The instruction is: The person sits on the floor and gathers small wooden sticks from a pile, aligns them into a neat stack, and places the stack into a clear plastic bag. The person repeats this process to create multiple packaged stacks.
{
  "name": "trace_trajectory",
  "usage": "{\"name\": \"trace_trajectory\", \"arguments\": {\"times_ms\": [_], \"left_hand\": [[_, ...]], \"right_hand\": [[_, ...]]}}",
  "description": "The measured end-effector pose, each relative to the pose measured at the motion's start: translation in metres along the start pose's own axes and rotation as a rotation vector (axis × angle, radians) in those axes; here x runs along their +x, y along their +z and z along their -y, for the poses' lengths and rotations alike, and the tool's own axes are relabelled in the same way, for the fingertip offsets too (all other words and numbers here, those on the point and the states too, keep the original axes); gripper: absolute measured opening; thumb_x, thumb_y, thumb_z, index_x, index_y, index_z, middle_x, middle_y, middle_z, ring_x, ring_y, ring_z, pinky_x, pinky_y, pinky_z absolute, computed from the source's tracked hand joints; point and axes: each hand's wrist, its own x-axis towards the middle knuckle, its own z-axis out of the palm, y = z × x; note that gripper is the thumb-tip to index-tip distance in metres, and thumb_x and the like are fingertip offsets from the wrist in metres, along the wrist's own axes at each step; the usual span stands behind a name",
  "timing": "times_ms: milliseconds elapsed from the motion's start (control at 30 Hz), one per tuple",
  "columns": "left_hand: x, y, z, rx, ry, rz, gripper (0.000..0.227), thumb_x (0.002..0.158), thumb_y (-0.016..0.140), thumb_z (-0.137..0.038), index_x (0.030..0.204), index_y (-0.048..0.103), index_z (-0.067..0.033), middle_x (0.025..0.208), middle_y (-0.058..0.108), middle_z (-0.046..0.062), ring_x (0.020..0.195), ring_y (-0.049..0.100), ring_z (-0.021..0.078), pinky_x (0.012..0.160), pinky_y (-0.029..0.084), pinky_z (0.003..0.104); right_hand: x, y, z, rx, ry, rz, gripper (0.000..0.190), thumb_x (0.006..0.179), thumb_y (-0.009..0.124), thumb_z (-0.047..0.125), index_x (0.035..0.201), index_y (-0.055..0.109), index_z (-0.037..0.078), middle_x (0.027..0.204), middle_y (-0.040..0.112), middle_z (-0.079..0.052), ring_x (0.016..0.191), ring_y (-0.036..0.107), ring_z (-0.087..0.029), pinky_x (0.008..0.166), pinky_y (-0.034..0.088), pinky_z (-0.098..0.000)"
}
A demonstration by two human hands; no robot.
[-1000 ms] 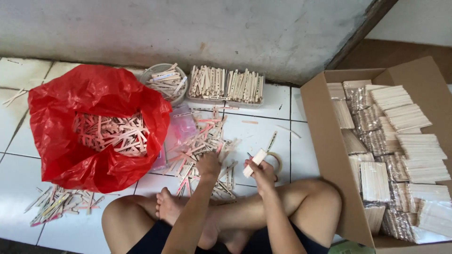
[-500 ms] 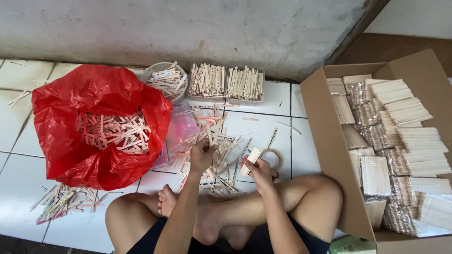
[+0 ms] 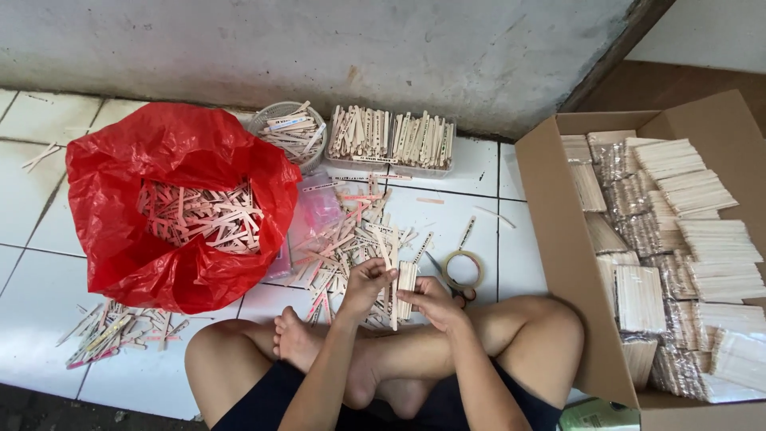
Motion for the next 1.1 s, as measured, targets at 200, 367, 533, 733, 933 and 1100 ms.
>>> {"name": "trace_trajectory", "arguments": {"times_ms": [200, 367, 533, 733, 933, 1100], "left_hand": [[-0.010, 0.009, -0.011, -0.011, 0.007, -0.137, 0.024, 0.078, 0.091, -0.008, 0.093, 0.074, -0.0020, 0.074, 0.073, 0.004, 0.065, 0.059, 0.0057, 0.063, 0.047, 0.019], [-0.015, 0.014, -0.026, 0.005, -0.030, -0.163, 0.024, 0.081, 0.089, -0.010, 0.099, 0.076, -0.0014, 0.078, 0.075, 0.006, 0.069, 0.062, 0.0077, 0.065, 0.050, 0.020], [-0.015, 0.012, -0.037, 0.018, -0.080, -0.182, 0.015, 0.089, 0.080, -0.013, 0.101, 0.077, -0.0030, 0.081, 0.073, 0.005, 0.071, 0.064, 0.0090, 0.067, 0.052, 0.019], [-0.020, 0.018, -0.059, 0.014, -0.091, -0.226, 0.014, 0.085, 0.080, -0.005, 0.098, 0.074, -0.0040, 0.080, 0.067, 0.003, 0.076, 0.061, 0.0112, 0.068, 0.050, 0.023], [-0.001, -0.006, -0.047, 0.139, 0.013, -0.439, 0.010, 0.088, 0.076, -0.003, 0.096, 0.073, -0.0085, 0.090, 0.068, 0.007, 0.091, 0.063, 0.0195, 0.080, 0.050, 0.034], [-0.016, -0.008, -0.058, 0.339, 0.051, 0.054, 0.047, 0.091, 0.069, 0.003, 0.138, 0.064, -0.0050, 0.118, 0.071, 0.026, 0.115, 0.067, 0.0361, 0.098, 0.053, 0.045]], "right_hand": [[-0.014, 0.030, 0.032, -0.079, -0.020, -0.028, 0.023, 0.084, 0.085, 0.014, 0.089, 0.073, -0.004, 0.072, 0.071, -0.007, 0.062, 0.066, -0.011, 0.060, 0.059, -0.0275], [-0.030, 0.050, 0.062, -0.116, -0.046, -0.045, 0.024, 0.083, 0.086, 0.016, 0.086, 0.072, -0.004, 0.068, 0.067, -0.004, 0.059, 0.062, -0.008, 0.058, 0.055, -0.0241], [-0.034, 0.055, 0.073, -0.163, -0.093, -0.025, 0.019, 0.086, 0.083, 0.014, 0.083, 0.071, -0.001, 0.064, 0.064, -0.002, 0.057, 0.058, -0.008, 0.054, 0.050, -0.0217], [-0.034, 0.054, 0.070, -0.263, -0.089, -0.019, 0.017, 0.086, 0.080, 0.013, 0.082, 0.069, 0.000, 0.065, 0.061, -0.002, 0.059, 0.054, -0.010, 0.055, 0.042, -0.0213], [-0.043, 0.063, 0.083, -0.303, -0.088, -0.037, 0.019, 0.085, 0.080, 0.014, 0.081, 0.068, 0.000, 0.064, 0.060, -0.002, 0.058, 0.052, -0.010, 0.056, 0.040, -0.0228], [-0.036, 0.056, 0.075, -0.241, -0.058, -0.028, 0.022, 0.085, 0.081, 0.016, 0.086, 0.066, 0.000, 0.067, 0.062, -0.001, 0.058, 0.054, -0.010, 0.055, 0.042, -0.0226]]}}
